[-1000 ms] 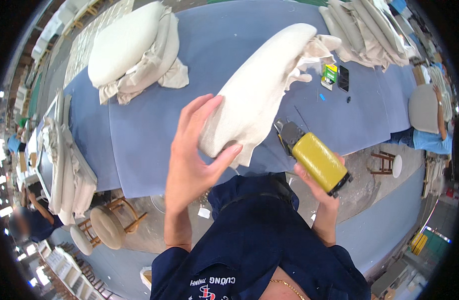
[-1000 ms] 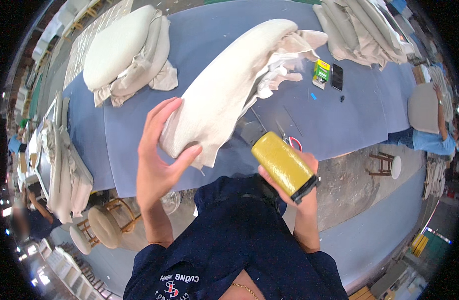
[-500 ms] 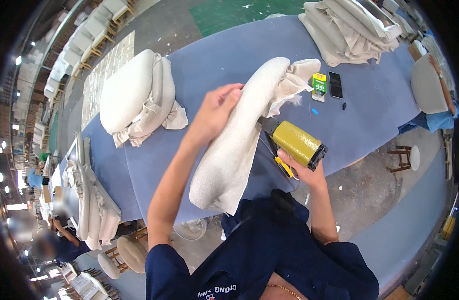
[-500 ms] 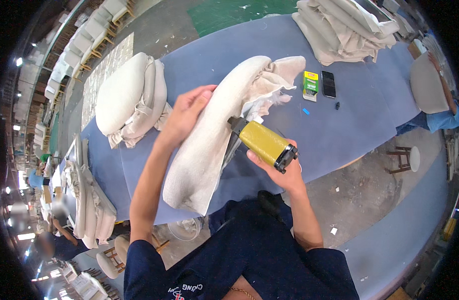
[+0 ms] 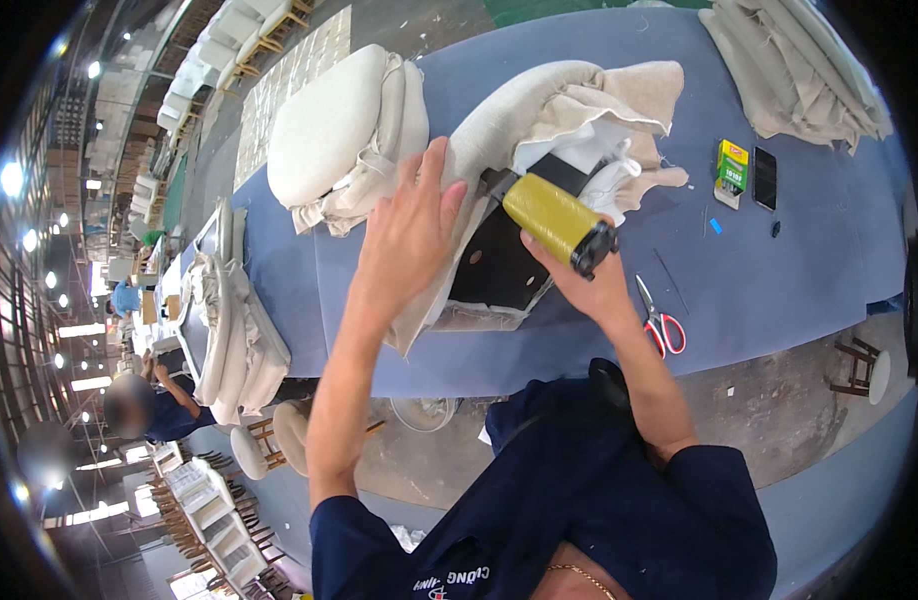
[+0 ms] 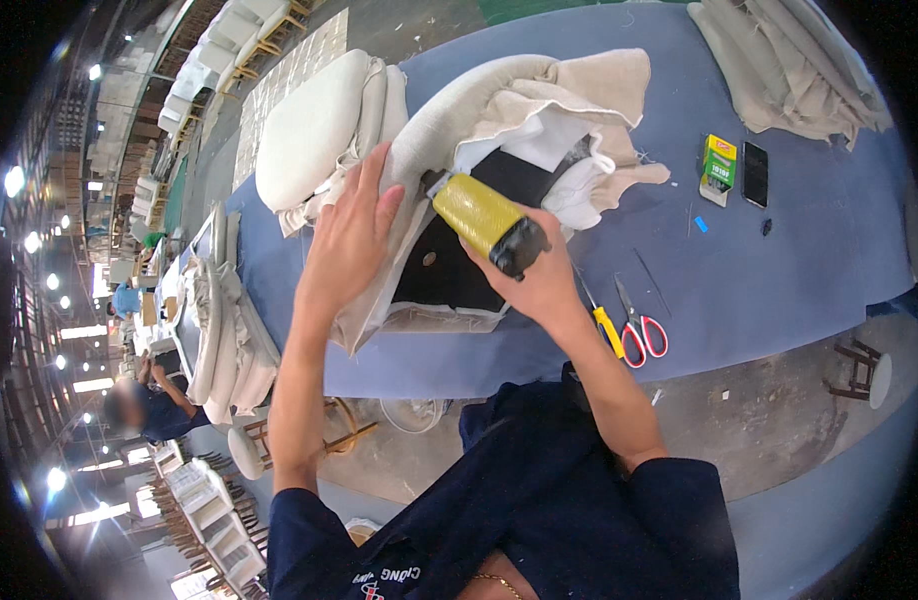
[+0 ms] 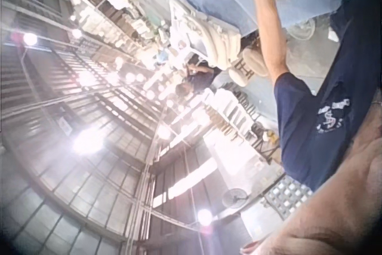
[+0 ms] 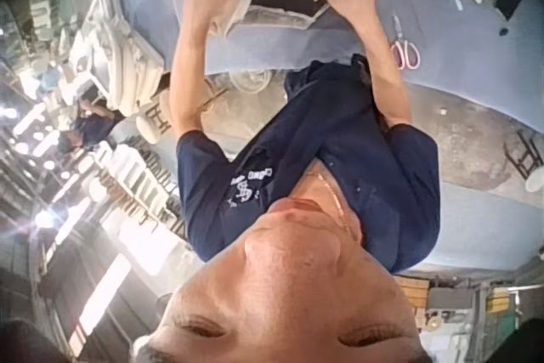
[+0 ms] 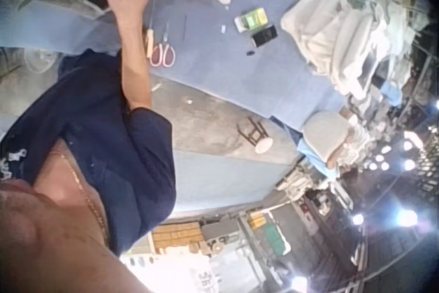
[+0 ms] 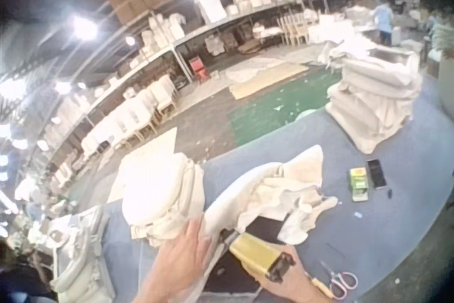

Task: The person staples fabric onto a foam cushion using a staple gun, then cuts the excess fabric with scissors. They proceed to hand-sew the edges of the fabric to secure it further, using a needle and thread. The process involves folding, pulling, and stitching the fabric around the cushion's contours.

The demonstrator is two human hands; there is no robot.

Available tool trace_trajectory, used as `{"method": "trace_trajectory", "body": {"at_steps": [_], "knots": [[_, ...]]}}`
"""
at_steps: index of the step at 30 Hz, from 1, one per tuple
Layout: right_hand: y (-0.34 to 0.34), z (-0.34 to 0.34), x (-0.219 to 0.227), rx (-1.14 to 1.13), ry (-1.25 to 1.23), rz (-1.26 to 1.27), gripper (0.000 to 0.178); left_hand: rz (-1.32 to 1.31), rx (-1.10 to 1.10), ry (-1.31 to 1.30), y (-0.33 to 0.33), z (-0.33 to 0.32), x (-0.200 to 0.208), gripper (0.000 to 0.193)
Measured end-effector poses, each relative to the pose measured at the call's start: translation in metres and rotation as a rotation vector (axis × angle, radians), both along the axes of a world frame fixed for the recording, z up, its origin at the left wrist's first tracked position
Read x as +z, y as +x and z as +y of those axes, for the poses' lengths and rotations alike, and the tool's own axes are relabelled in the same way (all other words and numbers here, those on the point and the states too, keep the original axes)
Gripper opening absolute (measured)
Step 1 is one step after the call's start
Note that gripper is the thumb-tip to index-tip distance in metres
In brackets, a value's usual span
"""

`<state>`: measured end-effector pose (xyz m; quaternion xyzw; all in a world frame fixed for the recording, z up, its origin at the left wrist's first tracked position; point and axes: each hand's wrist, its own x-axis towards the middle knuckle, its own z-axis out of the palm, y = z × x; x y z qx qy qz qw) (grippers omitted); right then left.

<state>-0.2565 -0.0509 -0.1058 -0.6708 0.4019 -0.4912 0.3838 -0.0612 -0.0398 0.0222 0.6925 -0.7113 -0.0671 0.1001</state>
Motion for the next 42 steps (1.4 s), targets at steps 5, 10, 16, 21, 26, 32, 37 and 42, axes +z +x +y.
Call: {"method": "trace_trajectory", "body": {"at_steps": [5,10,16,21,26,32,37,42], "knots": [[0.003,0.002,0.03,0.057,0.124,-0.231,0.029,-0.197,-0.08,-0.221,-0.004,0.008,-0.007,0.055],[-0.007,0.005,0.029,0.088,0.091,-0.13,0.026,-0.208,-0.026,-0.121,-0.015,0.012,-0.003,0.061],[-0.015,0.011,0.009,0.037,-0.186,-0.037,0.023,-0.255,-0.12,-0.18,-0.023,0.019,-0.003,0.067],[-0.019,0.02,0.016,0.119,-0.295,0.014,0.023,-0.275,-0.133,-0.145,-0.03,0.023,0.0,0.076],[-0.019,0.036,0.013,0.179,-0.137,-0.039,0.02,-0.279,-0.2,-0.155,-0.032,0.029,0.003,0.087],[-0.02,0.048,0.022,0.185,-0.023,-0.068,0.028,-0.08,-0.311,-0.103,-0.021,0.035,0.014,0.079],[-0.027,0.067,0.024,0.108,-0.159,-0.062,0.026,0.653,0.037,0.353,0.018,0.023,0.029,0.059],[-0.01,0.068,0.015,0.137,0.033,-0.058,0.021,0.535,0.25,0.357,0.022,0.031,0.006,0.07]]}}
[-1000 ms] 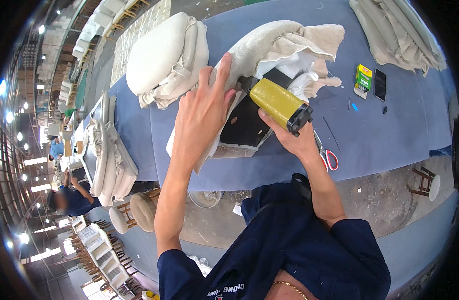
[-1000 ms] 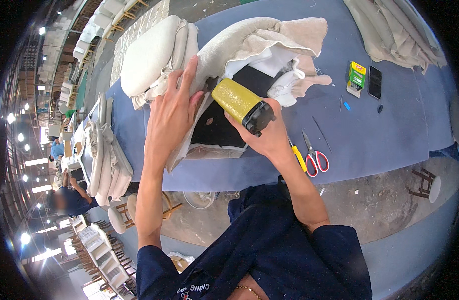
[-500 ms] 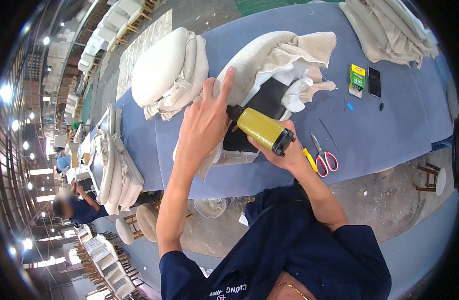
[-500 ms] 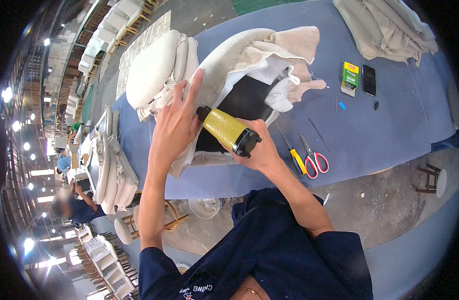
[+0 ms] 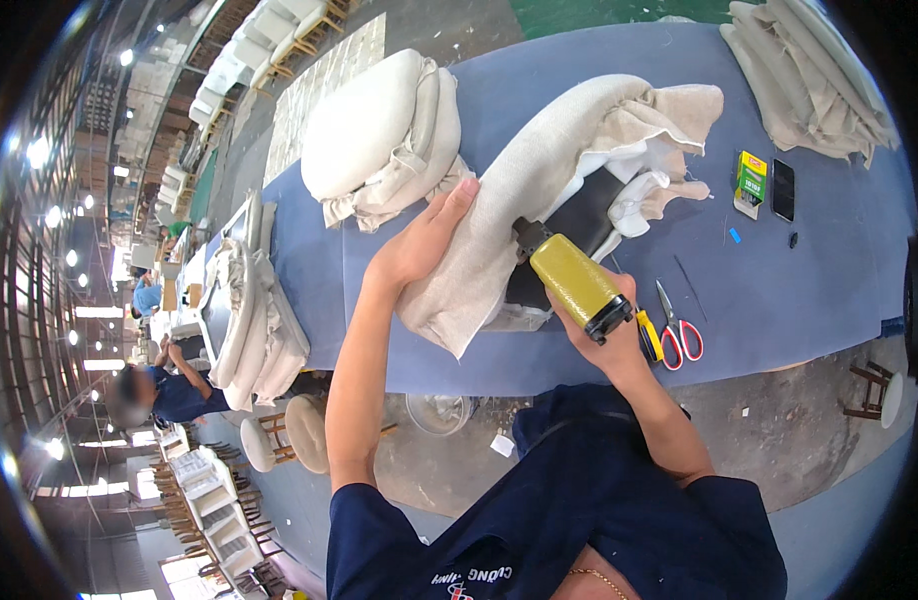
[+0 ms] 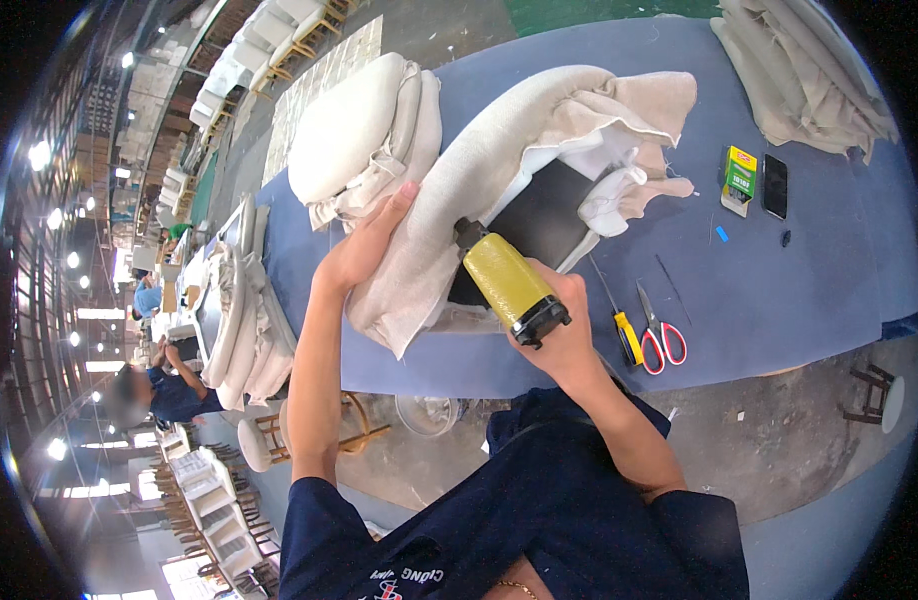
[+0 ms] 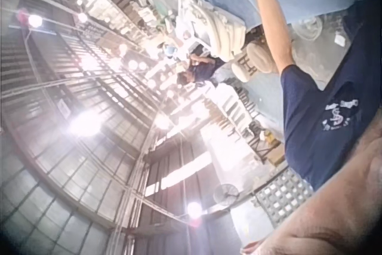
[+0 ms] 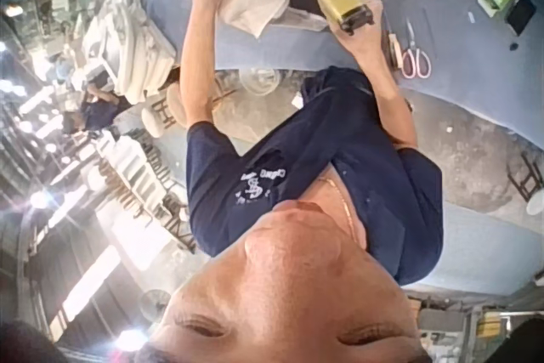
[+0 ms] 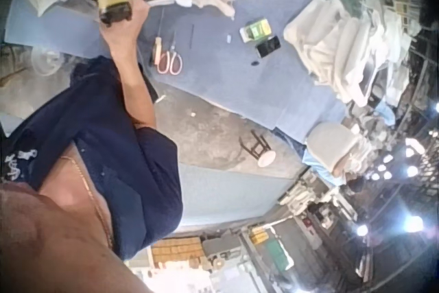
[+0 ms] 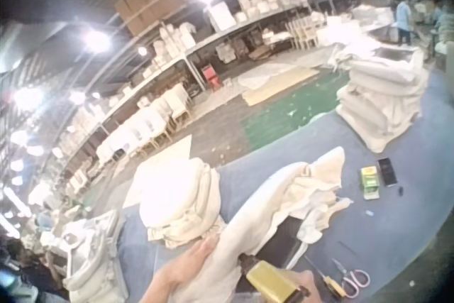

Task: The person staples fabric onto a foam cushion using a staple gun, then cuts the excess fabric with scissors. They proceed to hand-sew the edges of the fabric to secure it further, using a needle and thread. The process involves folding, pulling, and stitching the fabric around the cushion's contours.

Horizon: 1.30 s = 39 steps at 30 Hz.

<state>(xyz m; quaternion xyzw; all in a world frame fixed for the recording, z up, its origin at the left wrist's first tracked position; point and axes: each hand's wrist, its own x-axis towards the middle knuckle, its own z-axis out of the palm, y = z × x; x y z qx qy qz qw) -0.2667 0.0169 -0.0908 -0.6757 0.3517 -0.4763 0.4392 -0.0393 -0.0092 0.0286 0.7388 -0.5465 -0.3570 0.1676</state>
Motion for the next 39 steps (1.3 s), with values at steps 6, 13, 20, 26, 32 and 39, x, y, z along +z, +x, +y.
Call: {"method": "trace_trajectory", "body": {"at_steps": [6,13,20,26,32,39], "knots": [[0.024,-0.009,-0.013,-0.113,-0.235,-0.02,0.022,-0.592,-0.214,-0.362,-0.013,0.023,-0.006,0.056],[0.016,-0.009,0.007,0.017,0.075,-0.039,0.036,-0.802,-0.291,-0.52,-0.022,0.03,-0.013,0.06],[0.015,-0.007,0.01,0.083,-0.09,0.016,0.028,-0.793,-0.332,-0.497,-0.026,0.034,-0.011,0.073],[0.006,0.004,-0.004,0.142,-0.077,0.14,0.023,-0.834,-0.392,-0.495,-0.033,0.04,-0.008,0.087],[0.008,0.016,0.007,0.111,-0.004,-0.028,0.022,-0.488,-0.452,-0.527,-0.023,0.049,0.006,0.08],[0.0,0.021,0.013,0.031,-0.214,0.014,0.021,0.102,-0.073,-0.213,0.004,0.045,0.001,0.049]]}}
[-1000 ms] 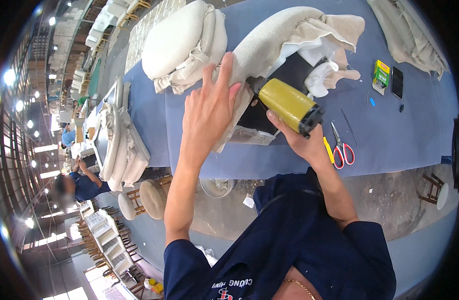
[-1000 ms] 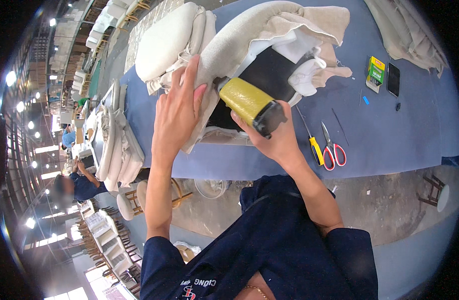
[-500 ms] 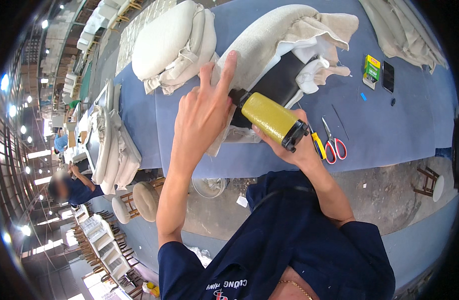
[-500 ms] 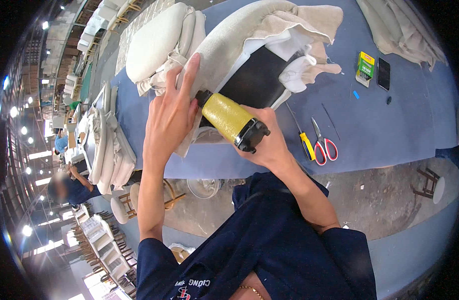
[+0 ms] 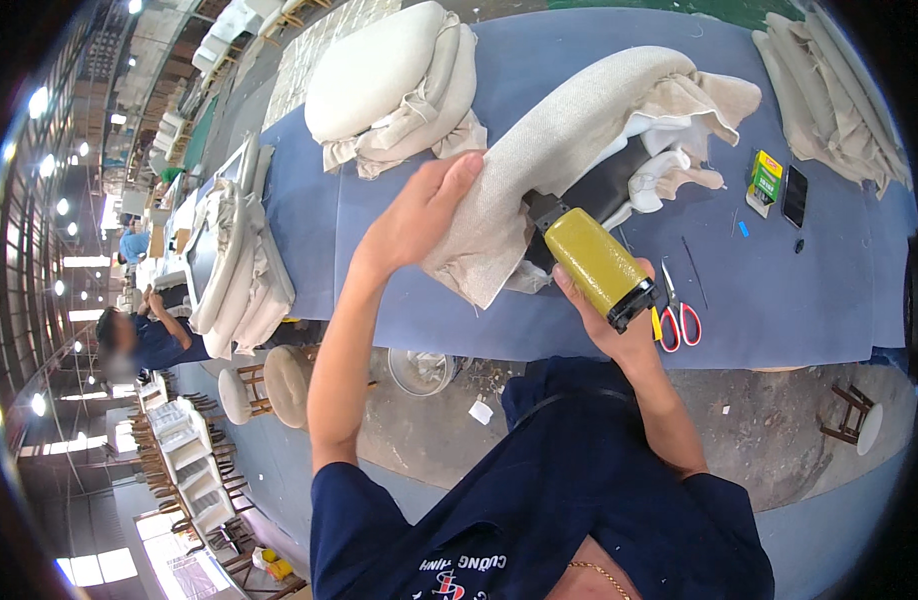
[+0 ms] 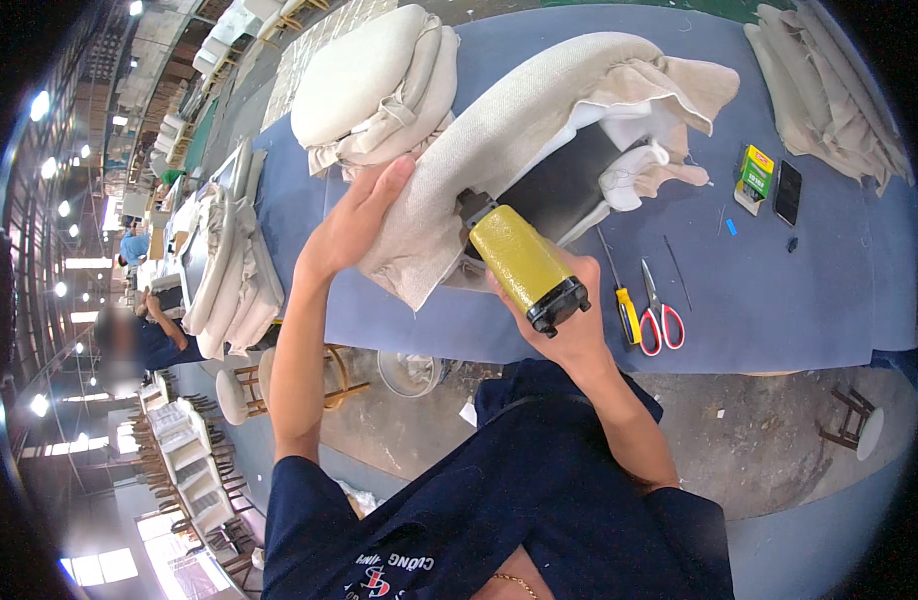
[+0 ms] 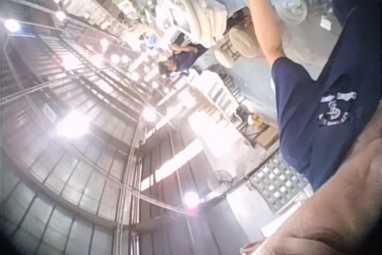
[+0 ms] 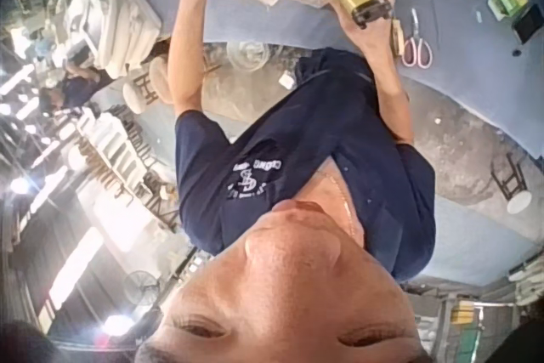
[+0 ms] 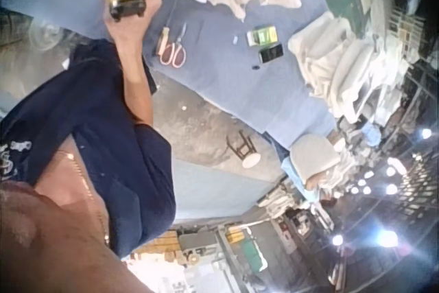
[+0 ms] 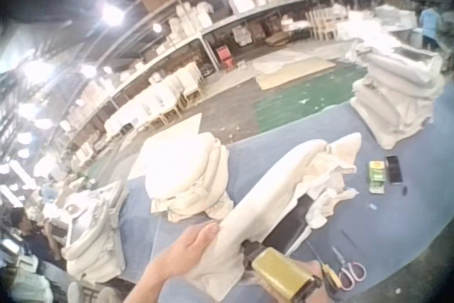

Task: The person staples fabric onto a foam cushion using a staple gun, then cuts the excess fabric with scissors. They proceed to hand-sew the edges of the fabric to secure it further, using a needle and thread. The process involves folding, pulling, and stitching the fabric around the cushion's contours.

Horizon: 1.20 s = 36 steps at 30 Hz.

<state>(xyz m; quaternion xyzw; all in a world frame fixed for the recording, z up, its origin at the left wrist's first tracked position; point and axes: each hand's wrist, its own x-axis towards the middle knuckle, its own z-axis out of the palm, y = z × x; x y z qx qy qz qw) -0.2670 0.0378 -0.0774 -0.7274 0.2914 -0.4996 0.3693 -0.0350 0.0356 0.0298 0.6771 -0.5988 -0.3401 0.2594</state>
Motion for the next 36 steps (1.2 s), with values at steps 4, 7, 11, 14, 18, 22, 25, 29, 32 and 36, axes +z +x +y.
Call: {"method": "trace_trajectory", "body": {"at_steps": [4,7,11,14,18,22,25,29,32,36], "knots": [[0.01,0.001,-0.004,-0.026,-0.07,0.012,0.023,-0.691,-0.128,-0.312,-0.004,0.018,-0.014,0.05],[0.01,0.001,-0.015,-0.057,-0.043,0.061,0.025,-0.883,0.001,-0.145,-0.038,0.024,-0.005,0.057],[0.007,0.008,-0.014,-0.036,-0.02,0.084,0.028,-0.945,-0.037,-0.343,-0.034,0.029,-0.019,0.066],[0.007,0.004,-0.002,0.019,-0.107,0.089,0.028,-0.905,-0.088,-0.357,-0.034,0.03,-0.016,0.071],[0.01,0.012,-0.003,0.028,0.026,0.096,0.025,-0.879,-0.11,-0.367,-0.034,0.032,-0.015,0.077],[0.009,0.011,-0.01,0.181,0.286,-0.027,0.024,-0.822,-0.121,-0.316,-0.035,0.036,-0.01,0.085],[0.013,0.014,-0.01,0.116,0.059,0.079,0.024,-0.815,-0.133,-0.28,-0.037,0.036,-0.006,0.088],[0.01,0.013,0.001,0.078,0.043,0.081,0.027,-0.584,-0.236,-0.202,-0.025,0.036,0.01,0.078],[0.005,0.02,-0.004,-0.045,0.025,0.173,0.028,-0.201,-0.358,-0.13,0.014,0.026,0.02,0.062],[0.013,0.028,0.009,-0.039,0.266,0.096,0.026,-0.045,-0.245,-0.073,0.042,0.016,-0.011,0.051]]}}
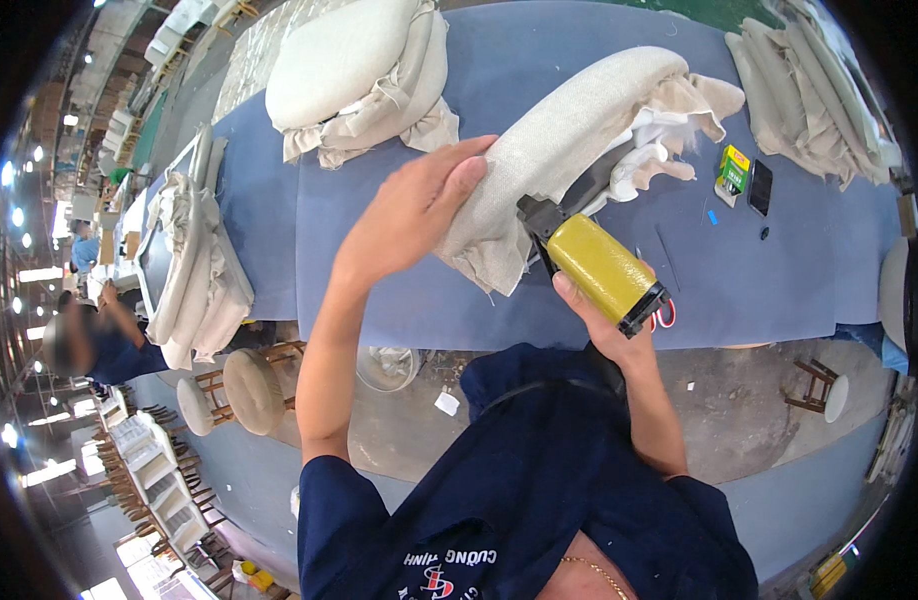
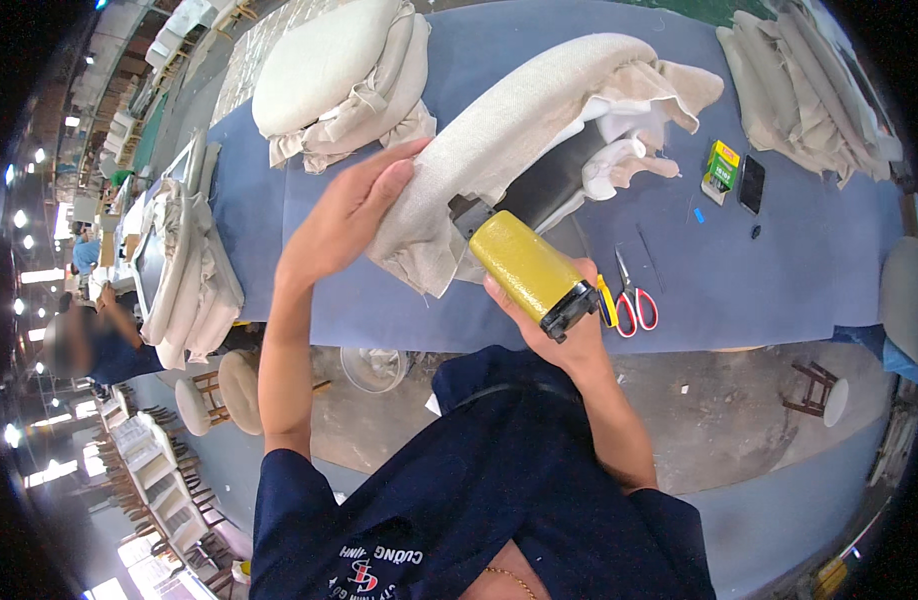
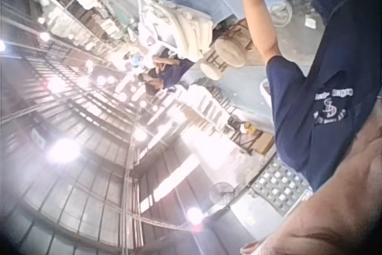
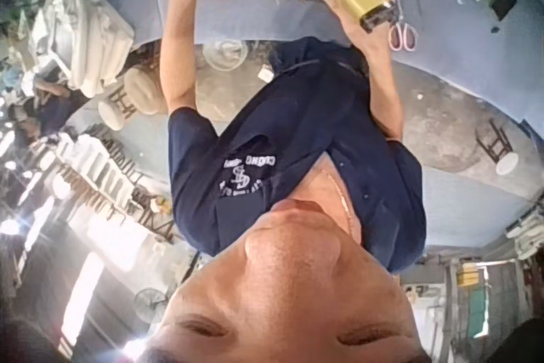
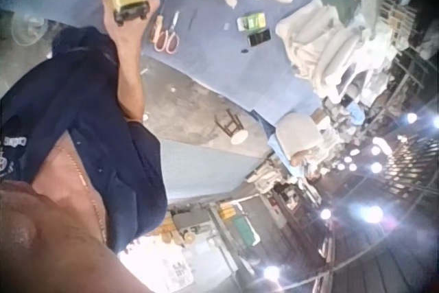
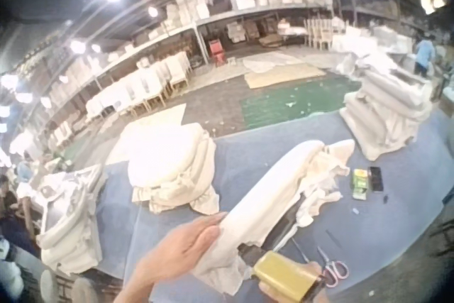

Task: The person staples fabric onto a foam cushion using a staple gun, then cuts the excess fabric with scissors. They proceed to hand-sew the edges of the fabric to secure it further, using a needle and thread. The process involves folding, pulling, and stitching the fabric around the cushion's contours.

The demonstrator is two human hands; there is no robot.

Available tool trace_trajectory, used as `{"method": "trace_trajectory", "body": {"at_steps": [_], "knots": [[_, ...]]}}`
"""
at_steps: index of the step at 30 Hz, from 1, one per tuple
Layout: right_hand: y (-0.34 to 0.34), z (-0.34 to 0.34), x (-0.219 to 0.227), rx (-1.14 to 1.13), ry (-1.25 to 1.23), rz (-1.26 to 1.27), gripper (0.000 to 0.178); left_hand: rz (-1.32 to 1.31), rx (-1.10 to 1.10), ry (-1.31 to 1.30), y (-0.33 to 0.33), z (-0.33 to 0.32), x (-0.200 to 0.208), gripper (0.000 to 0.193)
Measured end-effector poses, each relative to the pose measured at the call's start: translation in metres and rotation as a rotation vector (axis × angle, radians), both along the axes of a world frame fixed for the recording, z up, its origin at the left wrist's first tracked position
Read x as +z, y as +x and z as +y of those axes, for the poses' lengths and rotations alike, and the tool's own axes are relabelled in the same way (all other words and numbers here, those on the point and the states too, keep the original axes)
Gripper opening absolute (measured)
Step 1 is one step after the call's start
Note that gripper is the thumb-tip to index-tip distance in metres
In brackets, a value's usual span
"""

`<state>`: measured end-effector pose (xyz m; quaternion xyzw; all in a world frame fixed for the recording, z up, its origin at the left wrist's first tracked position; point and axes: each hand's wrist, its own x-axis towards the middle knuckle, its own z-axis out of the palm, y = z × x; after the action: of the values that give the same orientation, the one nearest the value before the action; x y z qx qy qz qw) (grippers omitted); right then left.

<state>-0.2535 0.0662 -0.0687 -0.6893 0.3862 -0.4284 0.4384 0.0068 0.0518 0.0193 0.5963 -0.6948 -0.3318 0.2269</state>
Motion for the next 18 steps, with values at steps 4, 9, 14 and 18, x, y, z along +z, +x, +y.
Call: {"method": "trace_trajectory", "body": {"at_steps": [4,9,14,18], "knots": [[0.013,0.002,-0.005,-0.091,0.001,0.093,0.026,-0.356,0.101,-0.193,-0.016,0.009,-0.002,0.049],[0.026,0.001,-0.001,-0.047,0.027,0.09,0.028,-0.548,0.198,-0.34,-0.026,0.023,-0.007,0.055],[0.037,0.006,0.011,-0.001,0.175,-0.096,0.031,-0.405,0.148,-0.327,-0.016,0.023,-0.01,0.061],[0.034,0.008,0.018,0.004,0.136,0.041,0.032,-0.376,0.127,-0.41,-0.018,0.026,-0.015,0.067]]}}
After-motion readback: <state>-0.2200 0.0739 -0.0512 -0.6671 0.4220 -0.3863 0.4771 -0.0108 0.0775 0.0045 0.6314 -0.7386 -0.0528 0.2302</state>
